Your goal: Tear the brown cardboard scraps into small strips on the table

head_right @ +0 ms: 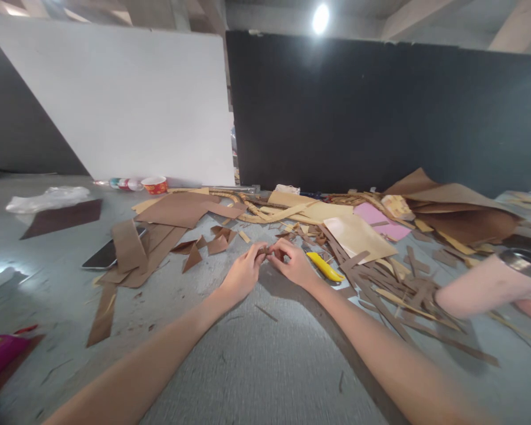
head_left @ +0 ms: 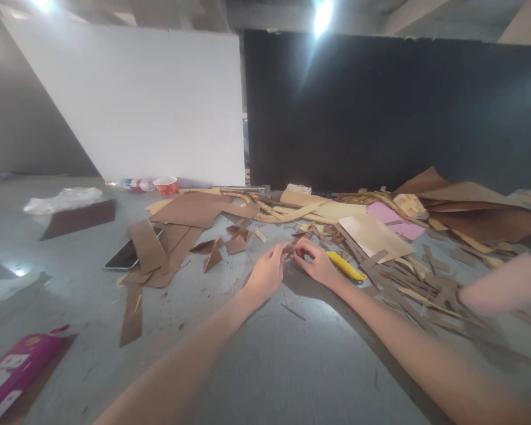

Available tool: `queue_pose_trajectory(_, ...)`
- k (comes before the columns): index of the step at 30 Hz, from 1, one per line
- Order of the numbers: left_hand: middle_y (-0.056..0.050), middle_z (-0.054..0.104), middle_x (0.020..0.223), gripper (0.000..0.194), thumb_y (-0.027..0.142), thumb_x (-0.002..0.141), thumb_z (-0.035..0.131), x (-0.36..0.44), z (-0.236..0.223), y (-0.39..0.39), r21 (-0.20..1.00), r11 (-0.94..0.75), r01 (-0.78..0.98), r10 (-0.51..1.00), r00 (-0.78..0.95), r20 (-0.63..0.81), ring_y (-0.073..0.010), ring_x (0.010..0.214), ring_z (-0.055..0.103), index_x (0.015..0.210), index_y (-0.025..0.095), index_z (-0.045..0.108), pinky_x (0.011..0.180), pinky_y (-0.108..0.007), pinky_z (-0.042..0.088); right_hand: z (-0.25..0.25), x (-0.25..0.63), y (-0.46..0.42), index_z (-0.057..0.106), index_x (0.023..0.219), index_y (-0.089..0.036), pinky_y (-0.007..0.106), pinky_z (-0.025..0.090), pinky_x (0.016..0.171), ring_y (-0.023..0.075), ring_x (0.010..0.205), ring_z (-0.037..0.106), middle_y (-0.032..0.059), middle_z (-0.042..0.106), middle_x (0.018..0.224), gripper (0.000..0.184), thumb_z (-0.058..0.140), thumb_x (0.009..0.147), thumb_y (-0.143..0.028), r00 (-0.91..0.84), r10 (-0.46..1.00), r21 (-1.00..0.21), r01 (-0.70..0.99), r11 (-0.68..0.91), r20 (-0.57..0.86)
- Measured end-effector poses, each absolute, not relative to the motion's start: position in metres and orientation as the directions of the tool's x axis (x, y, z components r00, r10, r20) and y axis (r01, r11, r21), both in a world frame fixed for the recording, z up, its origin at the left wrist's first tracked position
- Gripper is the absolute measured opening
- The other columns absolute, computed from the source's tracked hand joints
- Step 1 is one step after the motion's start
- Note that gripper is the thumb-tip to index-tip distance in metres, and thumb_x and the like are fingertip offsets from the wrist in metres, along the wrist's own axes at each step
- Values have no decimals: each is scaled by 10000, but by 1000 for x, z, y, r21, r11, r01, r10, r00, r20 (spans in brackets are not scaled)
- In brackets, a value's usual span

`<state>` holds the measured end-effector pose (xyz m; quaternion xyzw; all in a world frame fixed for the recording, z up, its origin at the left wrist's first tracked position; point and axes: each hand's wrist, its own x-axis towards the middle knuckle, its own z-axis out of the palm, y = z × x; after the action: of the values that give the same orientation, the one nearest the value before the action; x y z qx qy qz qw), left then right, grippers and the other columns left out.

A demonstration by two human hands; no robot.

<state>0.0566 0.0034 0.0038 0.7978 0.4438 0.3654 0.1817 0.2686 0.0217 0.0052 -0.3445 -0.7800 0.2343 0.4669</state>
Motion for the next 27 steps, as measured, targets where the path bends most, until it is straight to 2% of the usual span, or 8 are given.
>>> queue_pose_trajectory(6, -133, 793, 1309, 357, 197, 1142, 457, 57, 4, 3, 621, -558, 551, 829, 358, 429, -259, 1203, 779, 1467, 242, 598, 1001, -385, 618, 9, 270, 24, 755, 952, -224, 344, 488, 786, 221, 858, 634, 43, 688, 906, 350, 687, 1061, -549, -330, 812, -786, 249, 566, 481)
queue_pose_trajectory(10, -145, 792, 1315, 362, 213, 1148, 448, 58, 7, 3, 631, -538, 559, 843, 376, 385, -273, 1220, 776, 1481, 226, 590, 1021, -402, 614, 8, 270, 26, 760, 927, -214, 330, 486, 731, 210, 788, 612, 31, 699, 840, 400, 740, 1002, -606, -249, 868, -840, 242, 486, 430)
queue_pose_trajectory(20, -154, 790, 1324, 417, 216, 1145, 443, 57, 6, 3, 624, -530, 574, 848, 349, 399, -280, 1195, 782, 1542, 232, 568, 980, -396, 621, 13, 269, 23, 772, 939, -212, 327, 495, 747, 208, 814, 623, 39, 692, 872, 415, 656, 1069, -589, -300, 827, -778, 296, 554, 475)
queue_pose_trajectory(24, -121, 794, 1313, 413, 235, 1157, 418, 56, 7, 4, 633, -579, 514, 815, 348, 463, -239, 1172, 781, 1537, 266, 578, 968, -348, 609, 11, 268, 20, 761, 1011, -224, 320, 504, 742, 207, 811, 624, 31, 678, 875, 352, 683, 1059, -564, -285, 814, -755, 311, 578, 506)
queue_pose_trajectory(27, -101, 809, 1204, 360, 265, 1166, 416, 55, 8, 6, 670, -570, 475, 821, 320, 472, -215, 1097, 787, 1461, 248, 621, 949, -318, 592, 9, 268, 20, 771, 1028, -228, 328, 515, 762, 206, 814, 626, 33, 669, 892, 311, 699, 1054, -529, -257, 805, -741, 315, 593, 535)
